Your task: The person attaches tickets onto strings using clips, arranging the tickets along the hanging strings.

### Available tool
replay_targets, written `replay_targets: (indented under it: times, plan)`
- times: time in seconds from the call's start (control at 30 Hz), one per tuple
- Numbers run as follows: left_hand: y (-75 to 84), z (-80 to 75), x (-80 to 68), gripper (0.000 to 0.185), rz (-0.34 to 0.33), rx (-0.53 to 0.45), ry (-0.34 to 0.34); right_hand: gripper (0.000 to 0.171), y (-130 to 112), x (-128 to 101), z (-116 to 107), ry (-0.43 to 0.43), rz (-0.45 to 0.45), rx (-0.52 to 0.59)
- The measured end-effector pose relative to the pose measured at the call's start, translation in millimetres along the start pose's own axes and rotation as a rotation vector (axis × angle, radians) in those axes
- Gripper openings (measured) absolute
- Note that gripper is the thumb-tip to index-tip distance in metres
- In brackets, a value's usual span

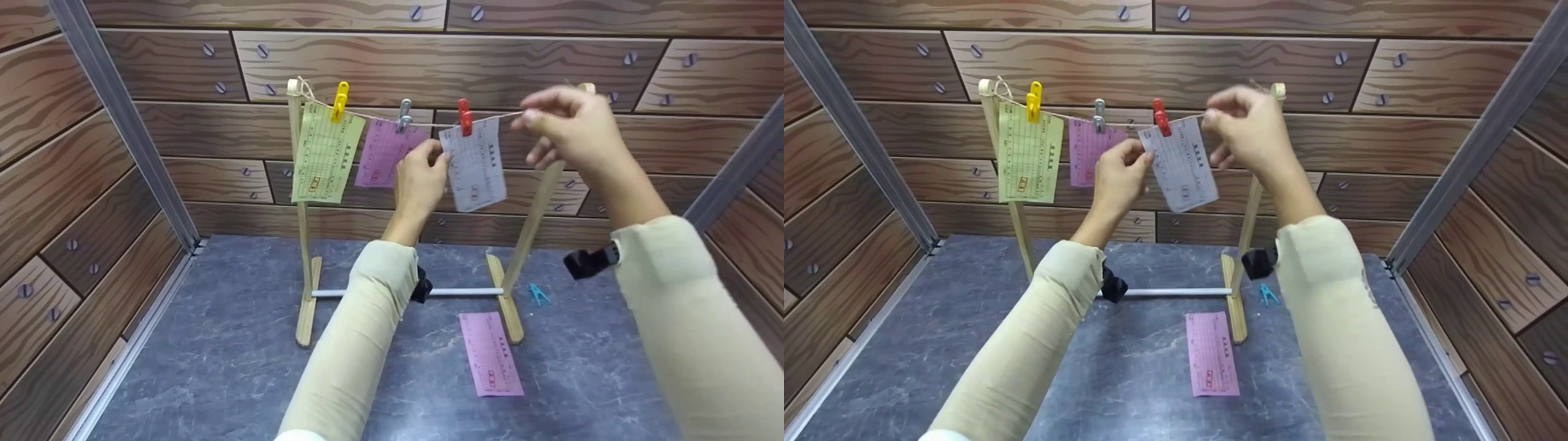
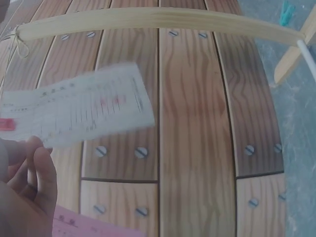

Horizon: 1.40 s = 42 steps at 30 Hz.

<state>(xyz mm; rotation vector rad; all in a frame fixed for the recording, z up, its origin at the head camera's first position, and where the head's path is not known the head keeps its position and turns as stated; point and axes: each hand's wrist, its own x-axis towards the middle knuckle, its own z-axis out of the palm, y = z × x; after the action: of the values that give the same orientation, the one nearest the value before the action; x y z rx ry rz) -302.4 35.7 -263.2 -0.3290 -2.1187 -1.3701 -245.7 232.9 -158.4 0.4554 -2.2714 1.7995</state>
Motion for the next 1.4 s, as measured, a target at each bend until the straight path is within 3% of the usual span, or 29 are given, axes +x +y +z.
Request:
replay_targets:
  times: [0.17,0.27,0.33,0.47,0.6,0.7,0.8,1.0,1.23,1.3,1.4]
  plan:
    - [-7.2,5.9,-3.7,0.007,-0.055,-0.092,-0.033,0.030,23,3,-1,-0.056,0.086,-0.238]
    - [-8.3,6.6,-4.8,0.008,-0.055,-0.127,-0.030,0.043,31,9,4,-0.071,0.099,-0.263]
    - [-7.7,6.4,-4.9,0.009,-0.037,-0.124,-0.017,0.049,34,13,8,-0.077,0.112,-0.213]
    - [-6.9,4.3,-4.2,0.012,0.010,-0.062,0.022,0.049,40,20,18,-0.062,0.136,-0.013]
    - [-7.8,2.3,-4.3,0.014,0.039,-0.003,0.051,0.030,44,25,26,-0.001,0.143,0.192]
    - [-8.9,2.1,-5.2,0.014,0.052,0.016,0.059,0.012,46,26,30,0.050,0.116,0.250]
    - [-9.6,2.5,-6.4,0.015,0.054,0.013,0.059,0.002,46,25,33,0.082,0.033,0.151]
    - [-9.9,3.5,-8.2,0.016,0.035,-0.056,0.033,0.005,36,22,37,0.196,-0.200,-0.192]
    - [-13.2,4.8,-13.9,0.017,0.007,-0.143,-0.046,0.003,44,21,36,0.229,-0.587,-0.618]
    - [-15.0,5.4,-15.5,0.017,0.009,-0.158,-0.058,0.005,48,19,34,0.228,-0.628,-0.627]
    - [-18.6,5.2,-19.1,0.019,-0.006,-0.188,-0.070,0.005,51,15,30,0.271,-0.564,-0.529]
